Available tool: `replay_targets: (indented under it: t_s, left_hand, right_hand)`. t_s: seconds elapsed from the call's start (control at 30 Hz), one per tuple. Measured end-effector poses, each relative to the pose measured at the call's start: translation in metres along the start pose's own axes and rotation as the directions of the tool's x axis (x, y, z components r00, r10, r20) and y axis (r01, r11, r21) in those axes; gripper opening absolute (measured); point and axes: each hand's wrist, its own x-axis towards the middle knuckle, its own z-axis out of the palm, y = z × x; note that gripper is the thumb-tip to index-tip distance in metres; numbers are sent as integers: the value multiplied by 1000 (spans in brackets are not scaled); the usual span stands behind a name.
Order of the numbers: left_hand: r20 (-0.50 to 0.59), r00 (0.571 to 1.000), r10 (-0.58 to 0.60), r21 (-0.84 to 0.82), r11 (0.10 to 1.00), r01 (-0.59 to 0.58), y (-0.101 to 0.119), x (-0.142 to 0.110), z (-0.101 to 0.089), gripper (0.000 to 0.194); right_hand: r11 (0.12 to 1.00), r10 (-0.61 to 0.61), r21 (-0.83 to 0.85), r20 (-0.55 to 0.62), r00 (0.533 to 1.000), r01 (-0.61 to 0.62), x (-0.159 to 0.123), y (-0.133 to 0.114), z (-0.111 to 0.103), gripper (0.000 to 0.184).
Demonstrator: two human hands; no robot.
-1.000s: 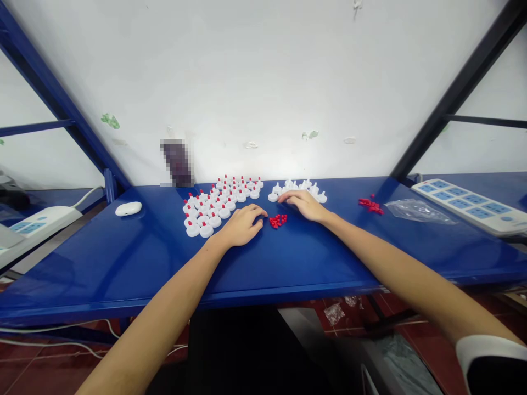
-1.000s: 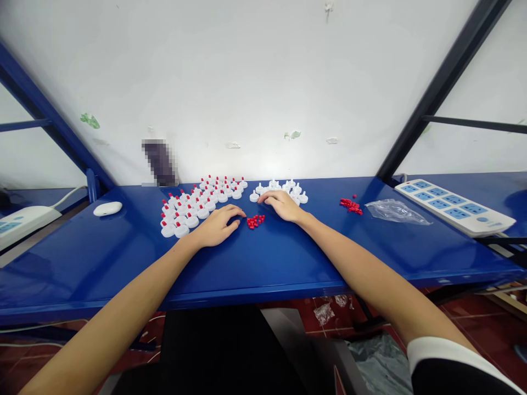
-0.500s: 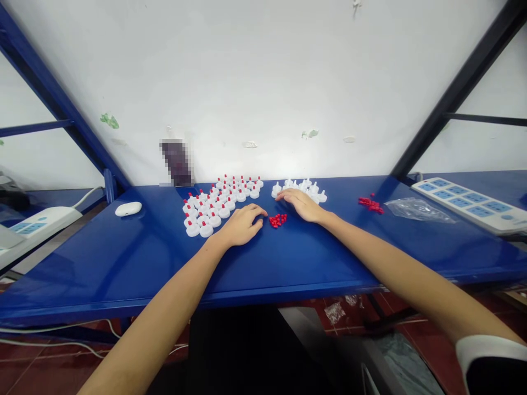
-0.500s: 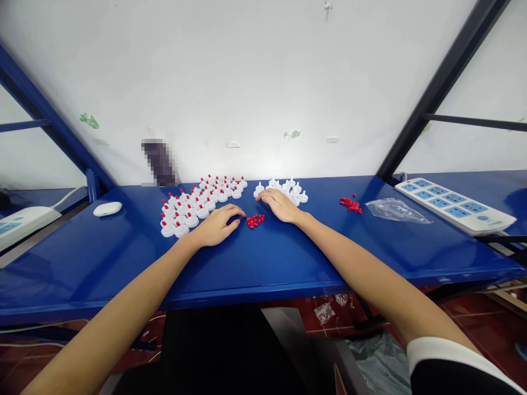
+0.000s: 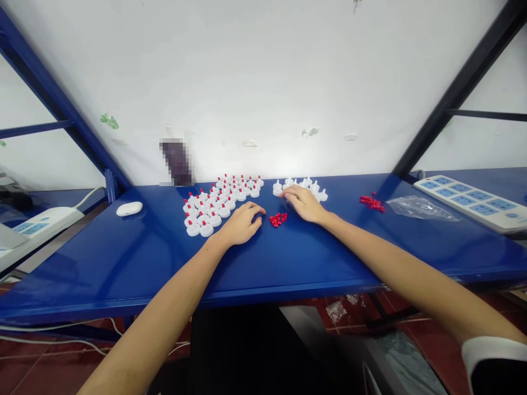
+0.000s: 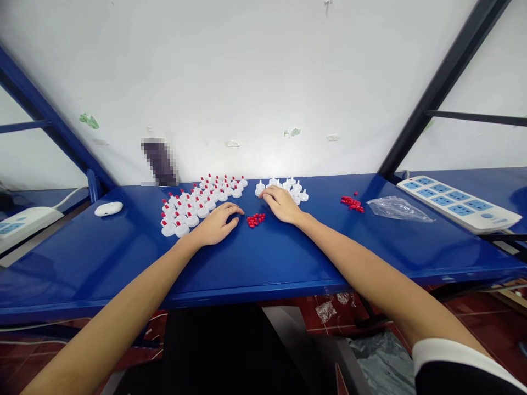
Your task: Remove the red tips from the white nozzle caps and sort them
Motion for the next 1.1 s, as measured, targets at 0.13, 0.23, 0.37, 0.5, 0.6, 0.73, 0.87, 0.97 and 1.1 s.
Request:
replay_targets:
  t_s: [0.13, 0.23, 0.37, 0.5, 0.6, 0.73, 0.87, 0.97, 1.1]
  left_hand:
    - [13, 1000, 13, 19, 1000, -14, -1, -3, 0, 33]
    - [26, 999, 21, 24, 999, -22, 0, -4, 0, 35]
    - [19, 999, 32, 20, 999, -32, -1, -4, 0, 36]
    - [6, 999, 44, 11, 999, -44, -5, -4, 1, 35]
    - [2, 999, 50, -2, 999, -50, -7, -5, 1, 34]
    - [-16, 998, 63, -10, 998, -63, -7, -5, 1, 31]
    - [-123, 992, 30, -73, 997, -39, -4, -3, -2, 29]
    - [-378, 920, -100, -195, 980, 26, 1, -1, -8, 33]
    - [-524, 841, -134, -219, 976, 19, 7, -2, -13, 45]
  right_hand:
    - [1000, -8, -1, 39, 999, 8, -6, -22, -1, 28]
    - [994, 29, -103, 39, 999, -25, 1, -38, -2, 30]
    - [934, 110, -351, 97, 989, -70, 34, -52, 1, 36]
    - [850, 245, -514, 191, 950, -116, 72, -58, 19, 42]
    - [838, 275, -531, 207, 939, -128, 88, -60, 37, 43]
    - [827, 315, -537, 192, 929, -169, 94, -62, 55, 47]
    - [855, 308, -487, 203, 929, -177, 87, -62, 53, 39]
    - [892, 275, -418, 197, 941, -173, 73, -63, 38, 38]
    - [990, 143, -15, 118, 983, -142, 44, -64, 14, 27]
